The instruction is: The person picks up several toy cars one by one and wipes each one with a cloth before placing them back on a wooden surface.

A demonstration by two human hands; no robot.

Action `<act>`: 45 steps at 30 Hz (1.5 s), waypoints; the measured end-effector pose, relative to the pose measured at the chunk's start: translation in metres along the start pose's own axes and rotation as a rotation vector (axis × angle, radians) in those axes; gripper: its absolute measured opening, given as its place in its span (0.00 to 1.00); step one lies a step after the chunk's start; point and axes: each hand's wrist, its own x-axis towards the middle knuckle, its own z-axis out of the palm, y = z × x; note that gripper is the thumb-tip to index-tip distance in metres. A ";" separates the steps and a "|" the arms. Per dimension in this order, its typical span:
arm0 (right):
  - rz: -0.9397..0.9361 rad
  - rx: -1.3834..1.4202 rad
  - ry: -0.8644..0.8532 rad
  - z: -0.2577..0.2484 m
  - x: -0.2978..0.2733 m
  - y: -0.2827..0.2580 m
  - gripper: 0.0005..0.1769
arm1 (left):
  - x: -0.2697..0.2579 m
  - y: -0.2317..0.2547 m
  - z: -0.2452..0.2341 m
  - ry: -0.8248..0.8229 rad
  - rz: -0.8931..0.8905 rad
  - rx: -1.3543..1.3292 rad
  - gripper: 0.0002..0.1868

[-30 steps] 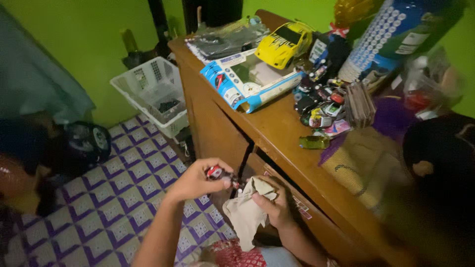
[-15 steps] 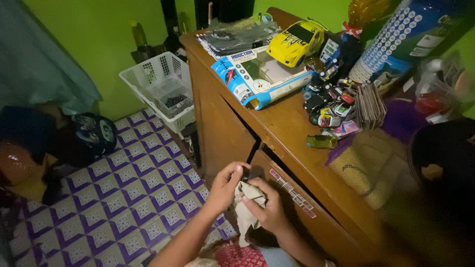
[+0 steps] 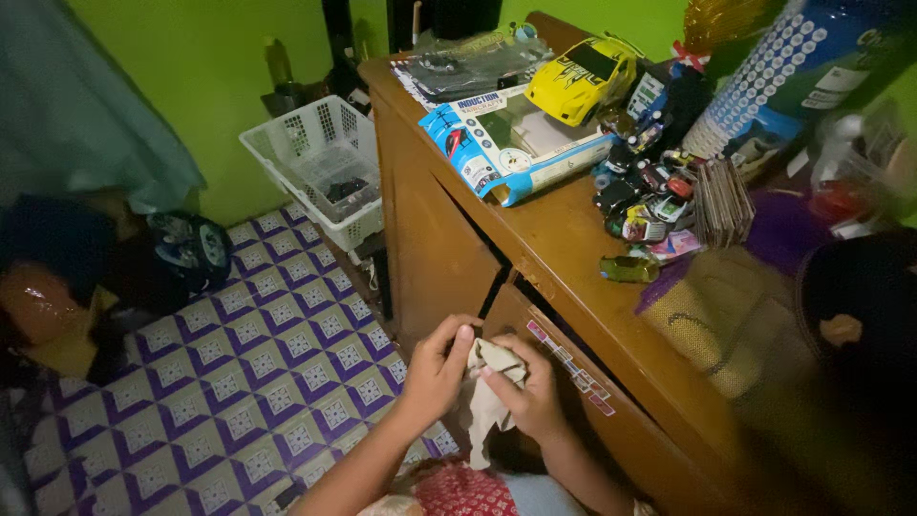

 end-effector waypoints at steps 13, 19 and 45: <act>0.043 0.069 0.044 0.000 0.002 -0.004 0.13 | -0.005 -0.002 -0.009 -0.080 -0.132 -0.157 0.15; 0.110 0.099 -0.061 0.007 -0.004 0.005 0.15 | -0.001 -0.011 -0.008 -0.001 0.018 -0.203 0.17; 0.002 0.014 0.052 0.009 0.008 -0.011 0.14 | -0.011 -0.003 -0.016 -0.037 -0.085 -0.265 0.18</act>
